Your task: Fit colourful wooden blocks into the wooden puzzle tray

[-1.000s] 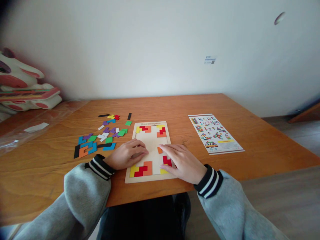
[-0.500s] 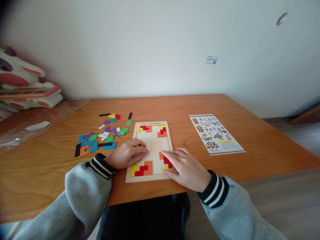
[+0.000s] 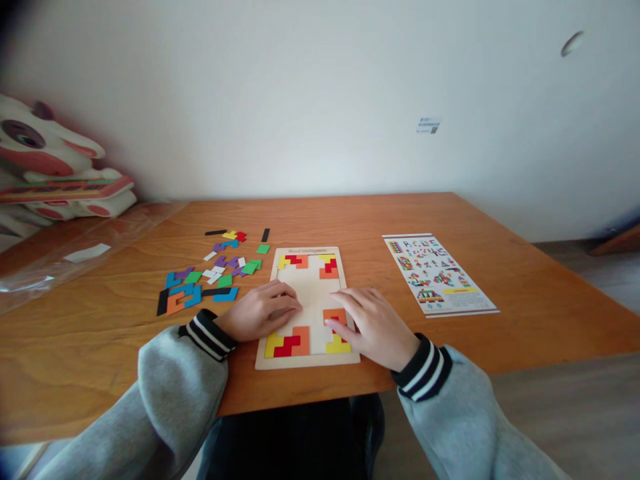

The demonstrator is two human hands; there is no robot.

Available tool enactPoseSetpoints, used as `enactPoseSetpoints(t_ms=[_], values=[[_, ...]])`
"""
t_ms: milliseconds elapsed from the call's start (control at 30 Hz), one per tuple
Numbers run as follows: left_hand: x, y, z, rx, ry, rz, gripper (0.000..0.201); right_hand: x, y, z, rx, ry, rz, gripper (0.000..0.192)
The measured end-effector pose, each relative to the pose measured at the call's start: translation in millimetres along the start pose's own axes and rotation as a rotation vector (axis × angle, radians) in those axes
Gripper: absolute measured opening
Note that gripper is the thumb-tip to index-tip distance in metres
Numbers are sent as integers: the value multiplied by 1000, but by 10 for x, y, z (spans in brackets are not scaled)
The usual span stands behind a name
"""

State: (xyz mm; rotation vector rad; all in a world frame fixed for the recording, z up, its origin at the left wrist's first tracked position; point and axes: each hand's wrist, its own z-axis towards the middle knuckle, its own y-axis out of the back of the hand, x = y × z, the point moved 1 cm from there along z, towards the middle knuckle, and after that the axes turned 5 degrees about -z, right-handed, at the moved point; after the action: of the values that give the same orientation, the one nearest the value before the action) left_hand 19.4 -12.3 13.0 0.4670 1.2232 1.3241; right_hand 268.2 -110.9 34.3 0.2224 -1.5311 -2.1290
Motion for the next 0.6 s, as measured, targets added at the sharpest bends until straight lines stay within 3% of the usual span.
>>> enactPoseSetpoints(t_ms=[400, 600], values=[[3, 24, -14, -24, 0, 4, 22, -552, -433, 891, -160, -212, 50, 22], [13, 16, -20, -40, 3, 22, 22, -633, -597, 867, -246, -258, 253, 28]])
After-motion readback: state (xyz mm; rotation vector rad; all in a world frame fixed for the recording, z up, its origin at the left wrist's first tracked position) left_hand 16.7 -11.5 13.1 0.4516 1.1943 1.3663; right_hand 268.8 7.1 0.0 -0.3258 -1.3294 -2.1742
